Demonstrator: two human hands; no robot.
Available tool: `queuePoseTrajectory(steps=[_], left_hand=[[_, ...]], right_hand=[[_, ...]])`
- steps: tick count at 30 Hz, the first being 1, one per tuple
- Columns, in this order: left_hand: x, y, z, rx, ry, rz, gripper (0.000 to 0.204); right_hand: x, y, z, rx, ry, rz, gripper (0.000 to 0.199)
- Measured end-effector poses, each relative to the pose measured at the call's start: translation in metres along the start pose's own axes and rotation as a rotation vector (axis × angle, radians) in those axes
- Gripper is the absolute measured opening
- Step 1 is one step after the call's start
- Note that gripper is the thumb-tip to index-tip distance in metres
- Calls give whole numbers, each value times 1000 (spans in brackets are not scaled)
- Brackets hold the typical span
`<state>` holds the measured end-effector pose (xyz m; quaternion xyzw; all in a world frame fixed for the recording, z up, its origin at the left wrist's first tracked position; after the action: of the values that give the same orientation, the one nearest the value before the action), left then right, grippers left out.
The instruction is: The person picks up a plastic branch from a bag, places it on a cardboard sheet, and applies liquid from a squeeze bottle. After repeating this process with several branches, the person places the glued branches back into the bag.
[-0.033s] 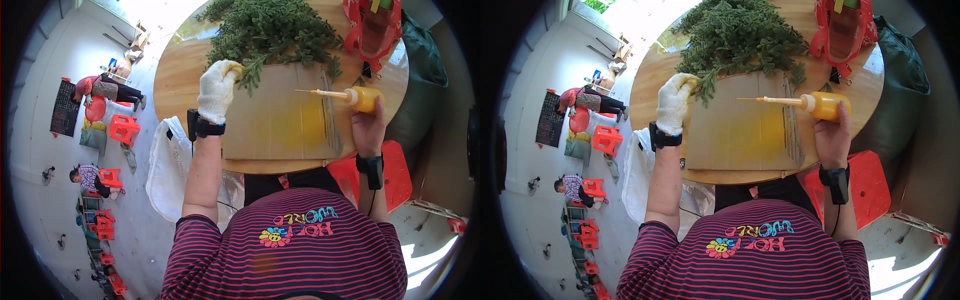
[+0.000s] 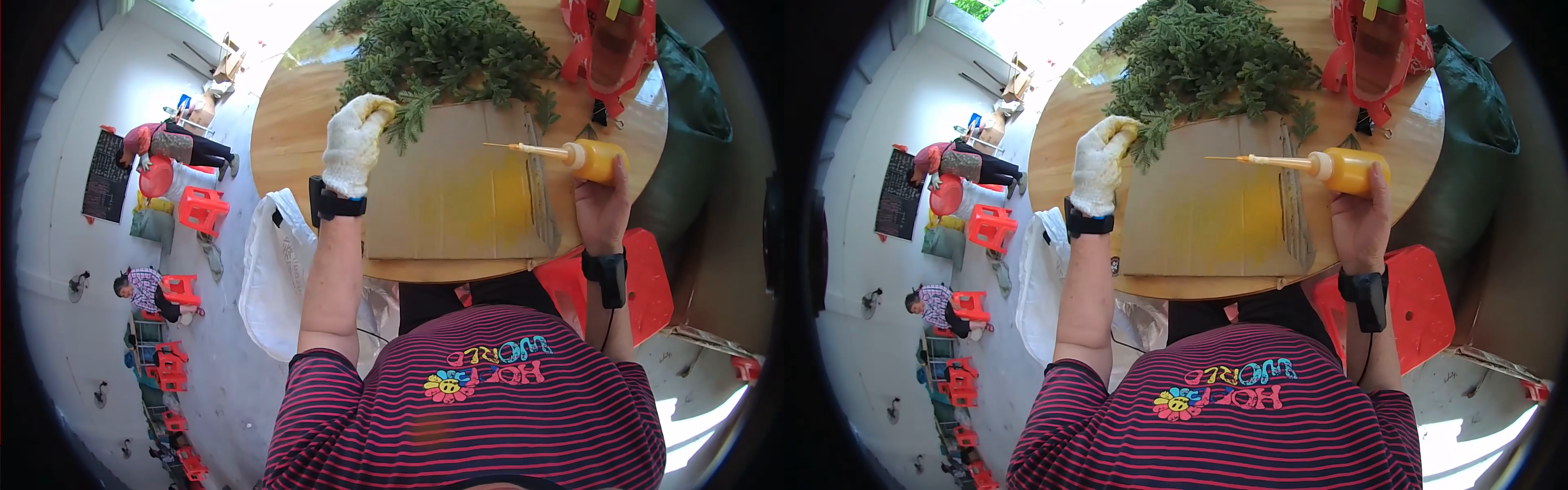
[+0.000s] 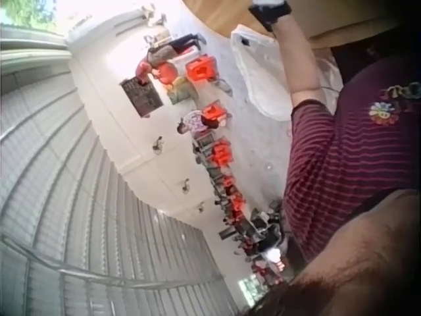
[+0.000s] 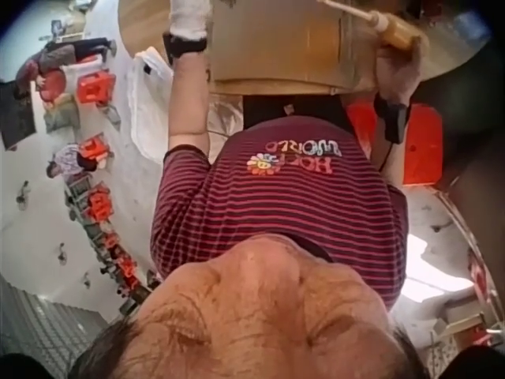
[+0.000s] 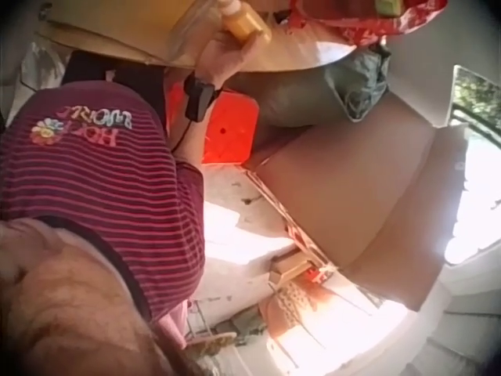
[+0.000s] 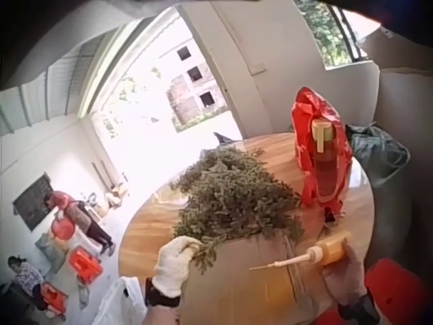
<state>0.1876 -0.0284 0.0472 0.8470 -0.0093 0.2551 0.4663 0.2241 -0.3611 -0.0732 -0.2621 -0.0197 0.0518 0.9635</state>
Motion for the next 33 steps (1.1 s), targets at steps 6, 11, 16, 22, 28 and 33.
queuePoseTrajectory(steps=[6, 11, 16, 22, 28, 33], left_hand=[[15, -11, -1, -20, -67, -113, 12], [11, -15, 5, 75, -86, -154, 13], [1, -16, 19, -248, -313, -208, 12], [-18, -2, 30, 133, -230, 122, 14], [-17, 29, 20, 280, -37, 360, 16], [-24, 27, 35, 362, -311, 197, 18]], right_hand=[[-2, -2, 1, 15, 0, 10, 34], [-3, -4, 4, 4, 22, -12, 34], [0, -4, 6, 18, 17, 10, 32], [3, -2, -2, 42, 10, 2, 31], [-1, -4, 3, 39, 9, 25, 31], [2, -3, 2, 41, -6, 14, 32]])
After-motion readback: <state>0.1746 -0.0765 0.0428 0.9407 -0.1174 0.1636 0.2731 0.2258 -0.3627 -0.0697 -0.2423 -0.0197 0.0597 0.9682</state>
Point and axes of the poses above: each hand's wrist, its own x-axis towards the middle knuckle, its own z-axis out of the palm, y = z × x, the point moved 5 cm from there along x, towards the middle knuckle, and after that the axes turned 10 degrees about -x, right-handed, at the moved point
